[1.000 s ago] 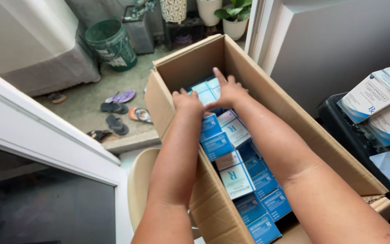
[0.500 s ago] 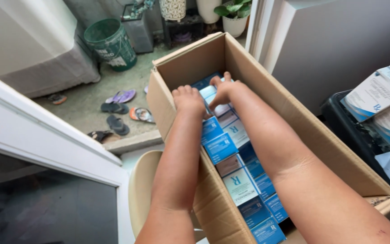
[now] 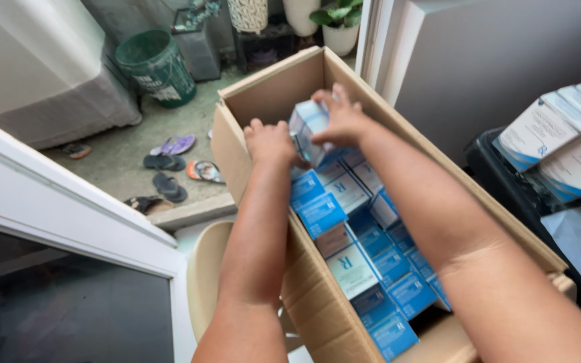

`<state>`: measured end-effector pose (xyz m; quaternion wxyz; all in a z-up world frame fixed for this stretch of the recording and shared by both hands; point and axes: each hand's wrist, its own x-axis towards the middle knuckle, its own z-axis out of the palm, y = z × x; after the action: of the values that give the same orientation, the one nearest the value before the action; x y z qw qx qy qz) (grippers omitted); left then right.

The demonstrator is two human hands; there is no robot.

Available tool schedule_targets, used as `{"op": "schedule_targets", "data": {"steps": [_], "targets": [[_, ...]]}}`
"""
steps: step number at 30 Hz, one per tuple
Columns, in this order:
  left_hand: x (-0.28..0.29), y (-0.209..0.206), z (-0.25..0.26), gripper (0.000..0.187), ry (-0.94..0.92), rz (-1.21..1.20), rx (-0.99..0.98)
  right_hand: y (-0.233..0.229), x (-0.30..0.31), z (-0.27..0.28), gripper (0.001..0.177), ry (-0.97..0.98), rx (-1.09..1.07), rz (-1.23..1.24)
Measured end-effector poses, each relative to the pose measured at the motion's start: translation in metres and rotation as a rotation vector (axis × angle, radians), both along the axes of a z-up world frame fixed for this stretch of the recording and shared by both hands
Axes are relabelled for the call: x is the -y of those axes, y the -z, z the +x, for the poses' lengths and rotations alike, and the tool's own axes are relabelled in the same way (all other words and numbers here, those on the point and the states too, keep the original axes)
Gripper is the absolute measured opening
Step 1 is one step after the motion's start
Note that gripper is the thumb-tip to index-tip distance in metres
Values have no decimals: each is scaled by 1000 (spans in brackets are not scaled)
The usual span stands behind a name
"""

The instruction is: Packing small medicine boxes into a cardboard shipping carton.

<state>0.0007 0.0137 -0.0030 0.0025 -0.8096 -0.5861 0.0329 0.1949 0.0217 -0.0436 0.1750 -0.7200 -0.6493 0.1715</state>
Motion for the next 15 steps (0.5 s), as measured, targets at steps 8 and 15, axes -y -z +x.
{"op": "schedule_targets", "data": {"steps": [8,15], "targets": [[7,-33,-6,105,37,216,312,-100,136,57,101,-254,-274,219],[74,-152,-8,78,209,108,597,-119,266,82,122,-140,-774,-82]]}}
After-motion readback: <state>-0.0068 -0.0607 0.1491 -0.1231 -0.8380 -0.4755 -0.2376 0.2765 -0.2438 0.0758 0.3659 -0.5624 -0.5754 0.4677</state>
